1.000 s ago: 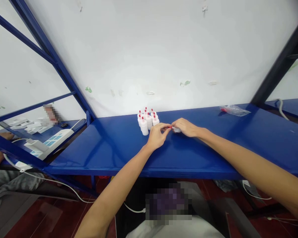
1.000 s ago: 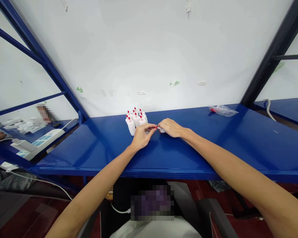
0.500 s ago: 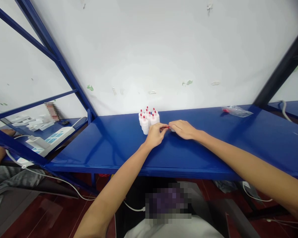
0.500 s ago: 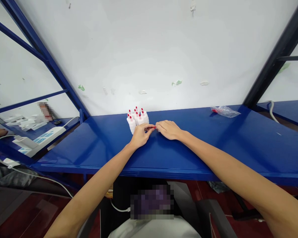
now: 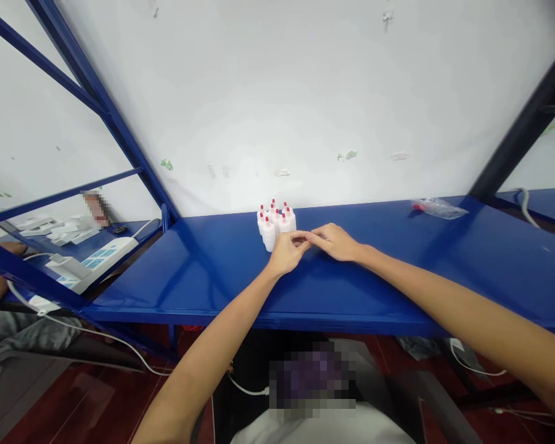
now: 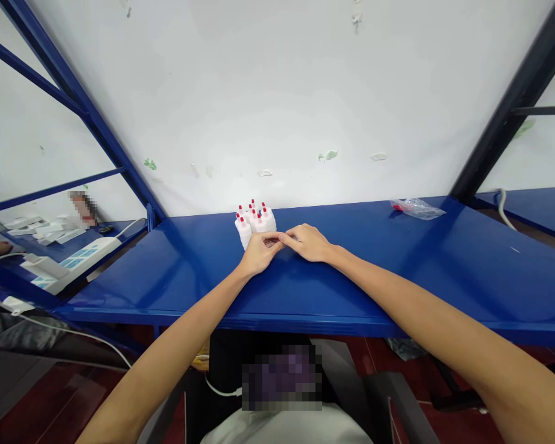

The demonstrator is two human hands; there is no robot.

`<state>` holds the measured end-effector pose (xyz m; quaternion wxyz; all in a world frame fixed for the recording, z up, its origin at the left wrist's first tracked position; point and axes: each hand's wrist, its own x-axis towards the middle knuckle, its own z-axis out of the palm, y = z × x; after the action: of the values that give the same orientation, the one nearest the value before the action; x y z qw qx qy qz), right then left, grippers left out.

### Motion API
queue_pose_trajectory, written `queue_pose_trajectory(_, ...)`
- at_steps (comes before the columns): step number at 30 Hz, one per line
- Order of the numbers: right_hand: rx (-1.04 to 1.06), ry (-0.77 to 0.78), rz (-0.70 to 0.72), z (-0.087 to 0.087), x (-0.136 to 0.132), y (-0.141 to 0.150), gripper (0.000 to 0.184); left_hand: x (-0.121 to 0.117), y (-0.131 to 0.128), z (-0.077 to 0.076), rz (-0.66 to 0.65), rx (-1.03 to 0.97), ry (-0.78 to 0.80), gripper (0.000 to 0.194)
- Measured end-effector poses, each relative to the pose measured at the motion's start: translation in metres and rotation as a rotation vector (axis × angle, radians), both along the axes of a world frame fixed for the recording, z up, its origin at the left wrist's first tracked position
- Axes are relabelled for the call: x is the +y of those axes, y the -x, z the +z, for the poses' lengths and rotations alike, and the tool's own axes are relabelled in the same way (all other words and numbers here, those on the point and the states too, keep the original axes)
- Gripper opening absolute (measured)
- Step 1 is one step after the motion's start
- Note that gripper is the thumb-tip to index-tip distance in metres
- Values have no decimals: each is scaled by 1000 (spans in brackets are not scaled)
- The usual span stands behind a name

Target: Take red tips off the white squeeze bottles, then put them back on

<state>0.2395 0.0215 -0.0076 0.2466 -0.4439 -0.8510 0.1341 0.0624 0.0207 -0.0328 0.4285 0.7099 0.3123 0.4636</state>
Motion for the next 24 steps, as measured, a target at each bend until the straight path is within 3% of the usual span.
queue_pose_trajectory(8,-75,19,-48,0,-2,4,60,0,6,3,4,29,-17,30)
queue_pose_trajectory(12,-155,-5,-134,4,-1,-2,61,-3,10,9,133,125,-9,16)
queue_pose_trajectory(18,-52,30,-340,3,10,-16,67,-10,14,18,307,342,-72,10)
queue_pose_trajectory(24,290,129,-157,-1,6,-7,62,-10,14,18,367,366,-102,15)
